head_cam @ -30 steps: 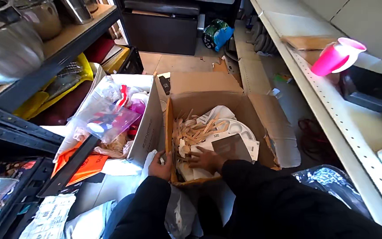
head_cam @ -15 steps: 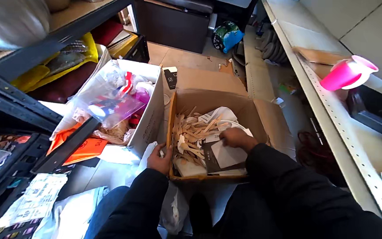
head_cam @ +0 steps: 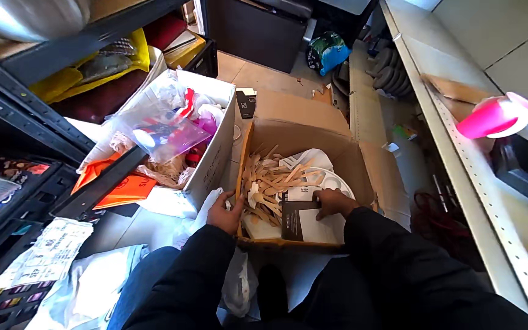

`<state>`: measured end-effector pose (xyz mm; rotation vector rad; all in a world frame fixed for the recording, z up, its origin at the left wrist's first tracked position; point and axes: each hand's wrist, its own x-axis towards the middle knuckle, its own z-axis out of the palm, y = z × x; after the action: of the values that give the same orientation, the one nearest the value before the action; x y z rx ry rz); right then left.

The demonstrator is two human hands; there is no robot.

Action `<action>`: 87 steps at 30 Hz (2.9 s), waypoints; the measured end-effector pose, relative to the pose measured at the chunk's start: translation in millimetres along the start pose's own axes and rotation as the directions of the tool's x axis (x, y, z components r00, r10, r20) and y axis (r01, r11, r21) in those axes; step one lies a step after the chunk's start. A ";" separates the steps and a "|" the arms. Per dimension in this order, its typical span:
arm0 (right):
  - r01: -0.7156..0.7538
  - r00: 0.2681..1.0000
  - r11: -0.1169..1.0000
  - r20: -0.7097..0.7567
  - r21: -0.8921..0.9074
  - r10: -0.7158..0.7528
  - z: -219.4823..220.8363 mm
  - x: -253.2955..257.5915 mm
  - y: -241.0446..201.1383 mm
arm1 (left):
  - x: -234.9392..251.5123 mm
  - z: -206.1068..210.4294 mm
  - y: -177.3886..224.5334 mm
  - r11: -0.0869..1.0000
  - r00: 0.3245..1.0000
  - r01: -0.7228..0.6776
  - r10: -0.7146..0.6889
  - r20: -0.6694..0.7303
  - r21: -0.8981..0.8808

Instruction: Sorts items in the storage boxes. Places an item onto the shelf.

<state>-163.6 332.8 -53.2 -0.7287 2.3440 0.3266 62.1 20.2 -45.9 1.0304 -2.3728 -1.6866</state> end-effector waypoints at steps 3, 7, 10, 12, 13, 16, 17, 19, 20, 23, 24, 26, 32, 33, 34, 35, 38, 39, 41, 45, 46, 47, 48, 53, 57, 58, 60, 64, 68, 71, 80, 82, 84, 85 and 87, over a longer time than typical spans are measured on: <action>0.101 0.988 0.995 0.123 -0.026 -0.097 -11.9 -9.0 -14.1 | -0.4 0.4 -1.6 1.000 1.000 -0.001 0.000 -0.009 -0.016; 0.107 0.994 0.980 0.014 0.170 -0.111 -39.9 -43.5 -5.9 | -0.8 1.4 -2.5 0.998 1.000 -0.020 0.019 -0.021 -0.058; 0.011 0.931 0.890 -0.329 0.455 0.157 -69.2 -92.9 28.3 | -0.7 3.9 -5.6 0.996 0.999 -0.035 0.032 -0.040 -0.080; 0.128 0.795 0.722 -0.505 0.680 0.335 -71.4 -112.9 53.1 | -1.4 5.3 -6.5 0.995 0.996 -0.053 0.047 -0.071 -0.088; 0.195 0.750 0.622 -0.524 0.758 0.404 -68.4 -114.4 64.4 | -1.2 6.0 -7.7 0.994 0.995 -0.063 0.056 -0.079 -0.090; 0.178 0.785 0.453 -0.404 0.874 0.470 -54.9 -111.7 66.3 | -0.8 8.6 -10.4 0.990 0.992 -0.094 0.084 -0.096 -0.103; 0.096 0.820 0.464 -0.334 0.881 0.465 -51.2 -105.6 60.7 | -0.3 8.9 -10.2 0.989 0.991 -0.102 0.092 -0.098 -0.104; -0.099 0.870 0.497 -0.167 0.862 0.464 -40.8 -88.6 44.1 | -0.2 9.2 -10.1 0.988 0.989 -0.116 0.106 -0.101 -0.101; -0.181 0.868 0.480 -0.090 0.858 0.488 -31.4 -77.5 34.7 | 0.0 8.8 -10.4 0.988 0.989 -0.120 0.110 -0.102 -0.094; -0.311 0.823 0.346 0.069 0.885 0.563 4.3 -50.6 7.0 | 2.0 6.7 -11.9 0.989 0.987 -0.130 0.123 -0.102 -0.068; -0.342 0.806 0.364 0.071 0.866 0.587 14.2 -44.8 0.0 | 2.2 6.3 -12.3 0.988 0.986 -0.139 0.132 -0.102 -0.062; -0.451 0.777 0.501 0.048 0.739 0.628 24.2 -39.9 -10.8 | 2.0 6.8 -11.6 0.988 0.985 -0.149 0.144 -0.094 -0.048; -0.570 0.748 0.609 0.042 0.552 0.662 27.8 -35.9 -65.1 | 2.9 9.6 -11.9 0.984 0.980 -0.174 0.170 -0.106 -0.026; -0.573 0.734 0.595 0.029 0.563 0.679 30.1 -32.0 -73.7 | 3.0 10.2 -11.7 0.985 0.980 -0.171 0.166 -0.107 -0.034; -0.578 0.723 0.590 0.020 0.563 0.690 31.8 -28.2 -78.7 | 2.4 10.3 -10.9 0.985 0.981 -0.166 0.161 -0.107 -0.041; -0.589 0.716 0.588 0.020 0.554 0.698 32.2 -24.4 -80.5 | 1.9 10.1 -10.5 0.986 0.982 -0.162 0.156 -0.108 -0.048; -0.613 0.717 0.589 0.058 0.527 0.695 26.9 -17.9 -81.8 | 2.4 9.7 -12.7 0.981 0.977 -0.182 0.173 -0.124 -0.067; -0.610 0.716 0.578 0.065 0.542 0.695 23.3 -19.2 -83.6 | 2.4 9.7 -13.5 0.979 0.976 -0.188 0.178 -0.126 -0.077; -0.598 0.713 0.531 0.096 0.601 0.695 15.3 -23.3 -85.4 | 1.9 10.0 -13.6 0.977 0.975 -0.196 0.185 -0.126 -0.084; -0.436 0.817 0.570 0.040 0.696 0.576 -1.7 -27.1 -64.0 | 1.0 8.9 -12.6 0.978 0.975 -0.193 0.182 -0.124 -0.078; -0.375 0.861 0.659 -0.018 0.652 0.508 -8.8 -27.5 -49.3 | 0.9 9.2 -12.3 0.979 0.976 -0.187 0.176 -0.129 -0.084; -0.335 0.896 0.751 -0.055 0.568 0.442 -19.7 -29.6 -33.1 | 0.8 9.6 -12.2 0.980 0.977 -0.180 0.167 -0.131 -0.090; -0.295 0.923 0.827 -0.081 0.478 0.376 -32.0 -33.9 -16.8 | 0.2 9.9 -12.4 0.981 0.980 -0.169 0.156 -0.126 -0.100; -0.102 0.991 0.989 -0.074 0.107 0.110 -65.7 -55.9 20.7 | -2.2 9.1 -13.8 0.981 0.983 -0.156 0.143 -0.114 -0.114; 0.072 0.991 0.997 -0.111 -0.021 -0.073 -20.0 -7.0 25.8 | -3.8 8.3 -10.6 0.984 0.986 -0.143 0.133 -0.100 -0.107; 0.084 0.991 0.996 -0.105 -0.016 -0.085 -10.8 2.3 25.9 | -3.4 8.5 -9.9 0.985 0.988 -0.135 0.125 -0.094 -0.110; 0.025 0.998 1.000 -0.053 0.007 -0.024 0.6 13.0 24.8 | -2.5 9.6 -10.4 0.984 0.989 -0.125 0.113 -0.099 -0.124; -0.196 0.980 0.981 -0.042 0.008 0.196 -2.6 4.9 4.3 | -0.1 11.8 -12.8 0.981 0.989 -0.122 0.107 -0.102 -0.149; -0.185 0.983 0.982 -0.010 -0.019 0.185 -13.0 -3.1 -8.0 | -0.4 12.7 -12.9 0.983 0.987 -0.125 0.110 -0.115 -0.134; -0.121 0.993 0.990 0.007 0.077 0.120 -15.0 -4.1 0.5 | -0.6 12.2 -12.3 0.982 0.987 -0.135 0.121 -0.107 -0.133; -0.056 0.944 0.864 -0.255 0.500 0.209 -81.1 -77.0 28.0 | 0.7 15.6 -13.1 0.977 0.984 -0.150 0.133 -0.121 -0.150; -0.049 0.826 0.817 -0.437 0.575 0.357 -117.5 -119.0 23.8 | 0.7 16.5 -13.2 0.976 0.983 -0.148 0.128 -0.130 -0.158; 0.089 0.640 0.757 -0.619 0.647 0.455 -140.3 -152.4 21.1 | -0.8 16.0 -12.4 0.976 0.984 -0.146 0.127 -0.126 -0.161; 0.179 0.571 0.728 -0.673 0.661 0.470 -144.7 -162.8 22.4 | -1.0 15.9 -12.7 0.976 0.983 -0.152 0.133 -0.124 -0.156; 0.325 0.566 0.625 -0.675 0.710 0.473 -146.1 -168.7 27.4 | -1.3 15.7 -14.3 0.974 0.981 -0.172 0.156 -0.111 -0.151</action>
<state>-148.1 366.2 168.7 -0.2901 2.9502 -1.3030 63.7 31.3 -64.1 0.8462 -2.1558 -1.6920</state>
